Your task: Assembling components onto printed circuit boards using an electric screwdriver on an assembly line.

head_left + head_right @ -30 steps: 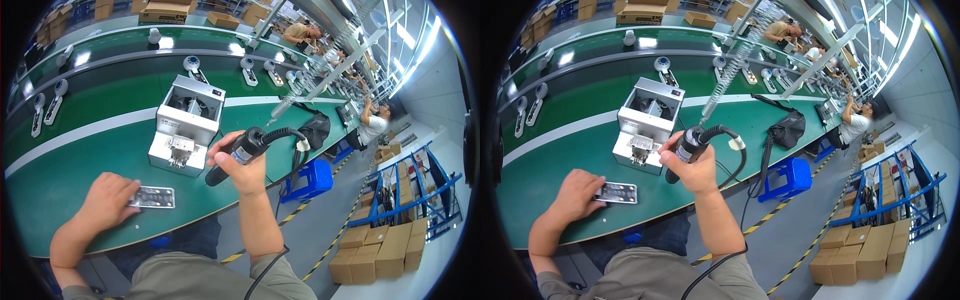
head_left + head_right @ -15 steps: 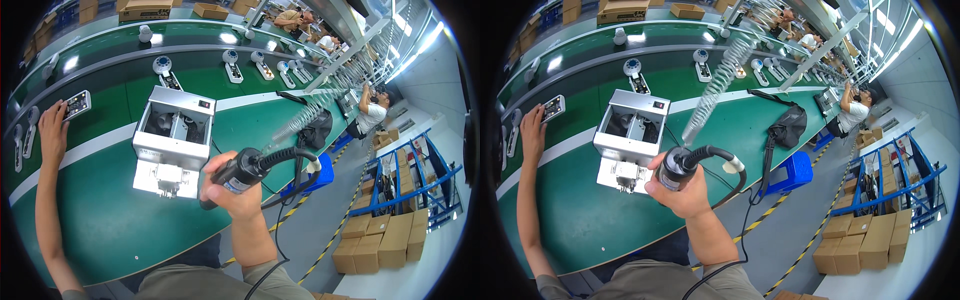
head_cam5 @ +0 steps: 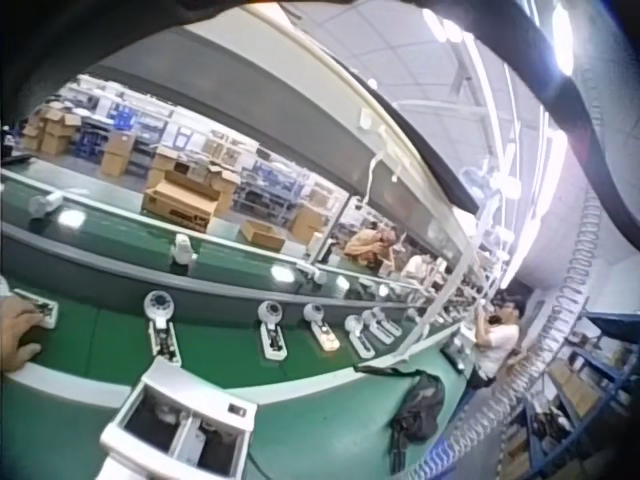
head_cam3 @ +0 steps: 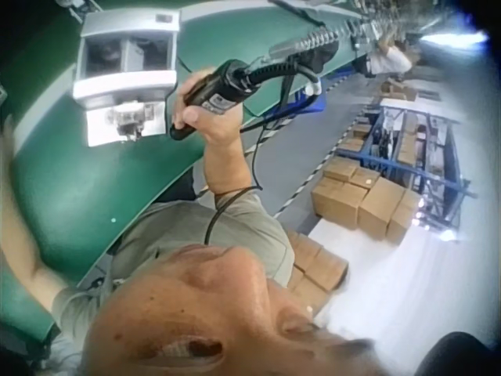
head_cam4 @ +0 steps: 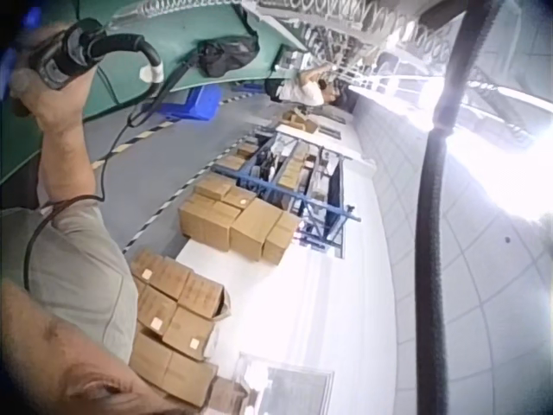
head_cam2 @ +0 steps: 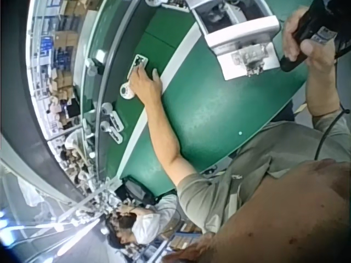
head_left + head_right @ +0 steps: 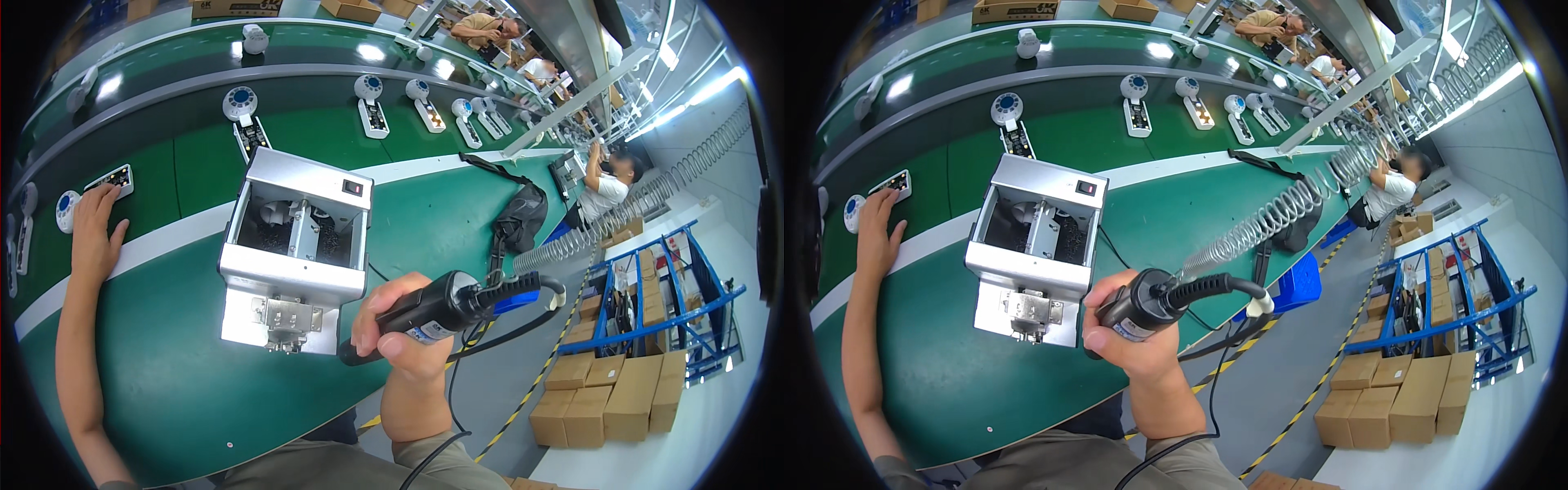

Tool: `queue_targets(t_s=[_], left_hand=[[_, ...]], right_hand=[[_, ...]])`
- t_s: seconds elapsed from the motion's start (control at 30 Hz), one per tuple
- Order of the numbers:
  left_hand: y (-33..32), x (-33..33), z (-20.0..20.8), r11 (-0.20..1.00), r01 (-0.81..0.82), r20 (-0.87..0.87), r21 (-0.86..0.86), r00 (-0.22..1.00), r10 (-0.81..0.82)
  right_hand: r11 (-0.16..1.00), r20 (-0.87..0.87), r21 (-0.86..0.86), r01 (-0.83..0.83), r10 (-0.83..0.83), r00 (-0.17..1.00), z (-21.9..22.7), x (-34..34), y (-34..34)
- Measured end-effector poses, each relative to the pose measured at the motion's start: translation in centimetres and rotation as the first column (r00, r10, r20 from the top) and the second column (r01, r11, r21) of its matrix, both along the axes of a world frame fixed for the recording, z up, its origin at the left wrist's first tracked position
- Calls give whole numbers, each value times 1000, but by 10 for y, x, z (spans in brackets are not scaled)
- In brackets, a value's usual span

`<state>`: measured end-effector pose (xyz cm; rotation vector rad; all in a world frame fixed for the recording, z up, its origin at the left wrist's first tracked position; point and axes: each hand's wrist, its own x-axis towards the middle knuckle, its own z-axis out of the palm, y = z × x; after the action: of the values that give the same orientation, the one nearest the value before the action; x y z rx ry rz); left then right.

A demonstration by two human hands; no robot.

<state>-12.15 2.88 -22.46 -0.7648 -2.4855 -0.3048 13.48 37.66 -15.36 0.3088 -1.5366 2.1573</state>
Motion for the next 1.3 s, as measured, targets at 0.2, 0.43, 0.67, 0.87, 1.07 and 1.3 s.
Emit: queue_targets(t_s=[0.2,0.43,0.67,0.87,1.07,1.3], left_hand=[[4,2,-4,999,27,28,27,999,-28],[7,-6,-15,995,48,95,85,994,-56],[-3,3,-7,996,87,-26,24,996,-86],[31,10,11,996,84,3,15,996,-84],[40,10,9,995,100,-8,6,995,-100],[71,10,10,995,103,-5,-5,995,-103]], right_hand=[[1000,7,-23,-6,7,1000,-2,-1,2],[999,-20,-28,39,-39,999,-4,3,1],[997,-38,-53,53,-55,998,-11,3,0],[997,-82,67,-41,46,996,-5,12,27],[997,-70,68,-48,53,996,-9,2,41],[997,-78,74,-22,28,997,-12,2,65]])
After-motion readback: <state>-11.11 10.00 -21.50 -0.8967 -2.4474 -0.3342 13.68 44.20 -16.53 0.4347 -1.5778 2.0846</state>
